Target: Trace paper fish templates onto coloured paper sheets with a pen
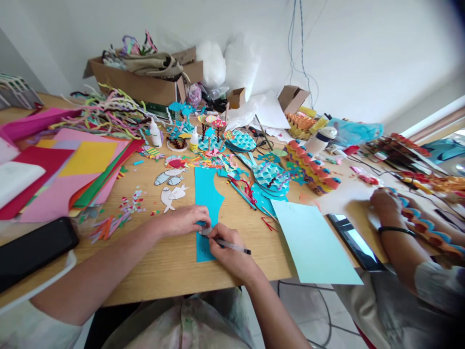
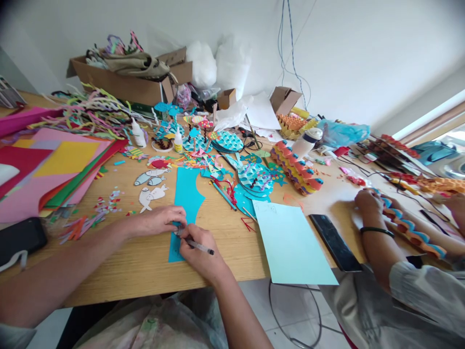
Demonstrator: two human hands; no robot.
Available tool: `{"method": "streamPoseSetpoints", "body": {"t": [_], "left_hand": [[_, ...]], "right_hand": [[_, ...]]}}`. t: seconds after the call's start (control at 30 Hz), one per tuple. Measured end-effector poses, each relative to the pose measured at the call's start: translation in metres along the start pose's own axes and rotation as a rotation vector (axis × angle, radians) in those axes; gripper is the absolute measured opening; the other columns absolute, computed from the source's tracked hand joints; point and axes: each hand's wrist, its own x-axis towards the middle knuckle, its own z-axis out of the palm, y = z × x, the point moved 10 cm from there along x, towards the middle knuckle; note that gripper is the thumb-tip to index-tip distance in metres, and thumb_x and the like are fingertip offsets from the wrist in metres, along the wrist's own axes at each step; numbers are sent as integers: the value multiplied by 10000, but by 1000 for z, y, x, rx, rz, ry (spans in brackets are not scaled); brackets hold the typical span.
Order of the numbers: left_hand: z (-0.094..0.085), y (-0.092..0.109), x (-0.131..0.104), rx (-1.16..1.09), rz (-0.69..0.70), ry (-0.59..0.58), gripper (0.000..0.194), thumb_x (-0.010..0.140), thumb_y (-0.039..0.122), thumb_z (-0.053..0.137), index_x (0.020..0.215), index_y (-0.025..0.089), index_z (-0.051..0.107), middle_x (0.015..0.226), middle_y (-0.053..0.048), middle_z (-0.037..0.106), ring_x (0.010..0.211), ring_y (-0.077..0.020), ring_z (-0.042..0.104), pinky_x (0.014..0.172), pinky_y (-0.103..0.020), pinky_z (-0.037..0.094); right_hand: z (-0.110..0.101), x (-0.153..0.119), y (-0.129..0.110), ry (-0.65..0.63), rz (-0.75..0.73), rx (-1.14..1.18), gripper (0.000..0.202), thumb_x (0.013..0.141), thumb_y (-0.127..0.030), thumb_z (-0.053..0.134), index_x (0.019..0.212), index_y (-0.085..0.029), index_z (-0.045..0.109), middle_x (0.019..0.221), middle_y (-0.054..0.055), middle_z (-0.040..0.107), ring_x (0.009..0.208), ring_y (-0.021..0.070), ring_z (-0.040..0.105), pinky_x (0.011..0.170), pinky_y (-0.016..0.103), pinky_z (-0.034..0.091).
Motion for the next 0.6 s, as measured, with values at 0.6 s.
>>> {"method": "streamPoseSetpoints", "body": {"t": [0.6], "left_hand": [[1, 3, -2, 45, 9, 41, 103, 821, 118, 553, 857, 189, 618, 938, -17, 531, 891, -147, 521, 762, -222, 386]], "right_hand": [[-3, 0, -1, -2, -18, 3, 123, 674, -70, 457, 646, -184, 494, 611, -37, 536, 533, 89, 489, 516, 177, 356]]}}
